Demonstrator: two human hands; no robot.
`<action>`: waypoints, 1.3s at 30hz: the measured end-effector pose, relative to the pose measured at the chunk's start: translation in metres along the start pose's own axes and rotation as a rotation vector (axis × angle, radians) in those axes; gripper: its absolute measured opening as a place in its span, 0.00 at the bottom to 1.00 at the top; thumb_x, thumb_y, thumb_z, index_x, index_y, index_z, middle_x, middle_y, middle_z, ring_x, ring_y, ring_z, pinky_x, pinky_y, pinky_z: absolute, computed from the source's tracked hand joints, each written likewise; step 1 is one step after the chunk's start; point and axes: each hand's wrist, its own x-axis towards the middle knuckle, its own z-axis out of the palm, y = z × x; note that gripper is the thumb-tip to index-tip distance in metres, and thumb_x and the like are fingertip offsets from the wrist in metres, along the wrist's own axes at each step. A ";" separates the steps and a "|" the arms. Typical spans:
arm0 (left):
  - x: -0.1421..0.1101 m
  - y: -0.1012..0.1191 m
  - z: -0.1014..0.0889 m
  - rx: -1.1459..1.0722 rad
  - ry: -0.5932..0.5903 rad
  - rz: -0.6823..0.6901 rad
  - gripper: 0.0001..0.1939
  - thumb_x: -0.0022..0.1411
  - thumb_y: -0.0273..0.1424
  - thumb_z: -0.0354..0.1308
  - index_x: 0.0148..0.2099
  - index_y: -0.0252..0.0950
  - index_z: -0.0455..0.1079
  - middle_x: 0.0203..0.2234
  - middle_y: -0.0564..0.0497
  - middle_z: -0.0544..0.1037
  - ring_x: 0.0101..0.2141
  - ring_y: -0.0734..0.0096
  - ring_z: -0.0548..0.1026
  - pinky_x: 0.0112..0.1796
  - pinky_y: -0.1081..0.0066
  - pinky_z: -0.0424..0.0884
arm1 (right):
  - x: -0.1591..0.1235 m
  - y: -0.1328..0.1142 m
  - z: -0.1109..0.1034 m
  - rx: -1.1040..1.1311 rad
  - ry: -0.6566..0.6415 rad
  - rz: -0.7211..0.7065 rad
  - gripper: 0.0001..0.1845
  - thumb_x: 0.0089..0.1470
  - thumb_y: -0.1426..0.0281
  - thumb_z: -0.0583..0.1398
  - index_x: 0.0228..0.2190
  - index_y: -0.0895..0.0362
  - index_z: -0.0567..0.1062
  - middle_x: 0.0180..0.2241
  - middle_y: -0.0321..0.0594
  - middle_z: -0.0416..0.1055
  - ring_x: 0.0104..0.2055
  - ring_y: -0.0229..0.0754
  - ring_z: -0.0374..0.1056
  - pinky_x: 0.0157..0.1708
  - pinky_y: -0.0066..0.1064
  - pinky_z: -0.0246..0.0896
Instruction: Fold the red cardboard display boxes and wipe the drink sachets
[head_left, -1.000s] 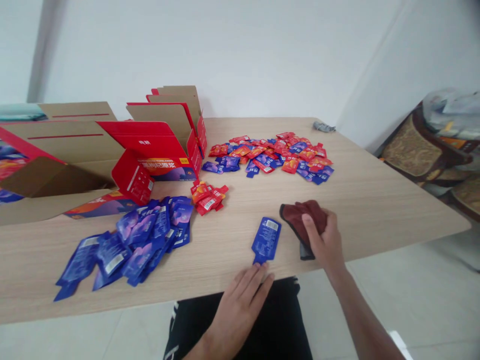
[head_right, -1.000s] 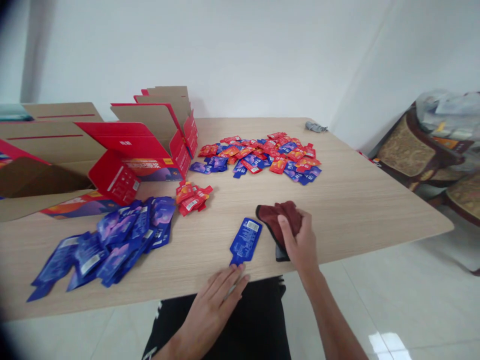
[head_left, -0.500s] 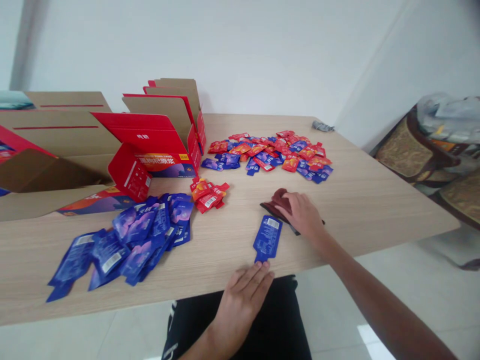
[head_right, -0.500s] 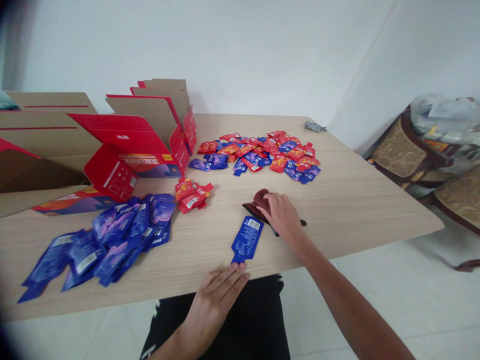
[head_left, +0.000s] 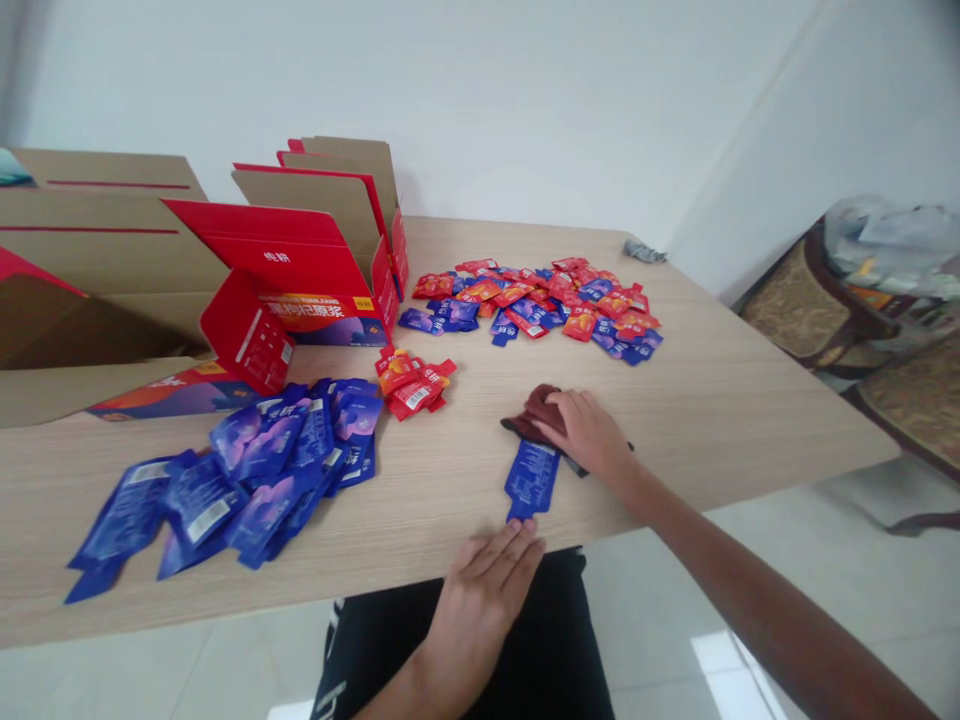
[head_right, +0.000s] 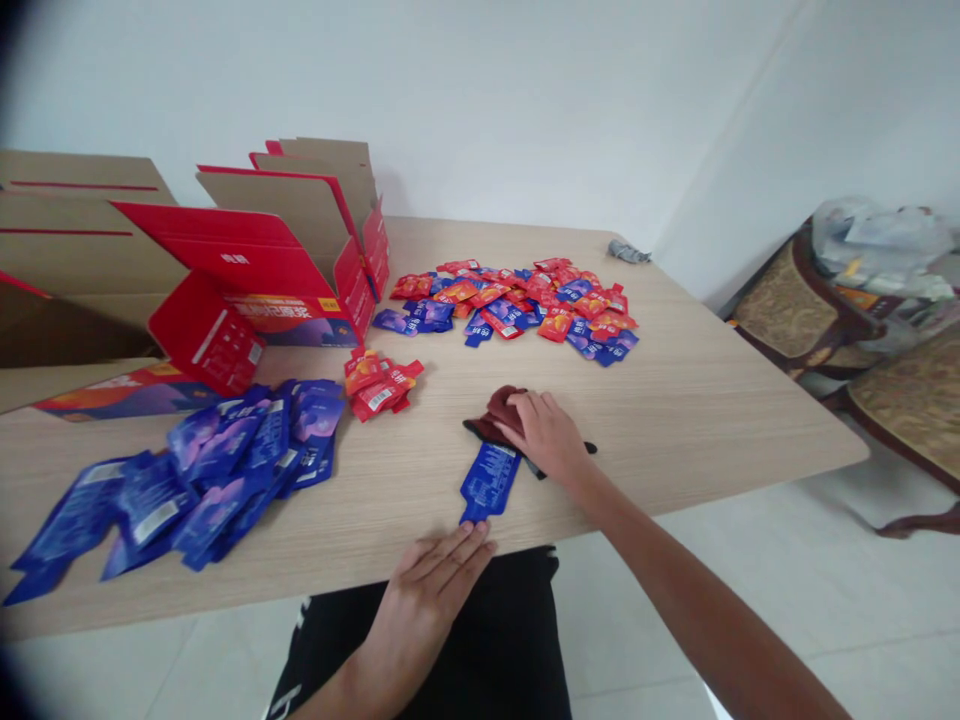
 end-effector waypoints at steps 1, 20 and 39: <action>0.000 0.000 0.000 -0.002 0.004 -0.001 0.21 0.80 0.26 0.41 0.63 0.37 0.72 0.61 0.51 0.75 0.59 0.67 0.75 0.55 0.66 0.74 | 0.005 0.003 -0.005 -0.027 0.047 0.040 0.17 0.65 0.59 0.61 0.49 0.56 0.69 0.44 0.49 0.74 0.45 0.55 0.69 0.44 0.47 0.68; 0.001 0.000 -0.001 -0.060 0.011 -0.031 0.20 0.80 0.27 0.42 0.63 0.38 0.72 0.62 0.51 0.75 0.60 0.68 0.74 0.54 0.66 0.74 | 0.011 0.013 -0.007 -0.053 0.100 0.098 0.19 0.65 0.56 0.60 0.49 0.56 0.69 0.44 0.51 0.73 0.46 0.56 0.69 0.44 0.48 0.69; 0.011 -0.005 -0.012 -0.009 -0.096 0.010 0.19 0.78 0.31 0.49 0.67 0.40 0.67 0.59 0.51 0.77 0.58 0.64 0.74 0.58 0.63 0.69 | -0.012 0.024 -0.017 0.059 0.323 0.357 0.29 0.63 0.48 0.60 0.53 0.58 0.69 0.48 0.53 0.72 0.50 0.56 0.70 0.50 0.49 0.67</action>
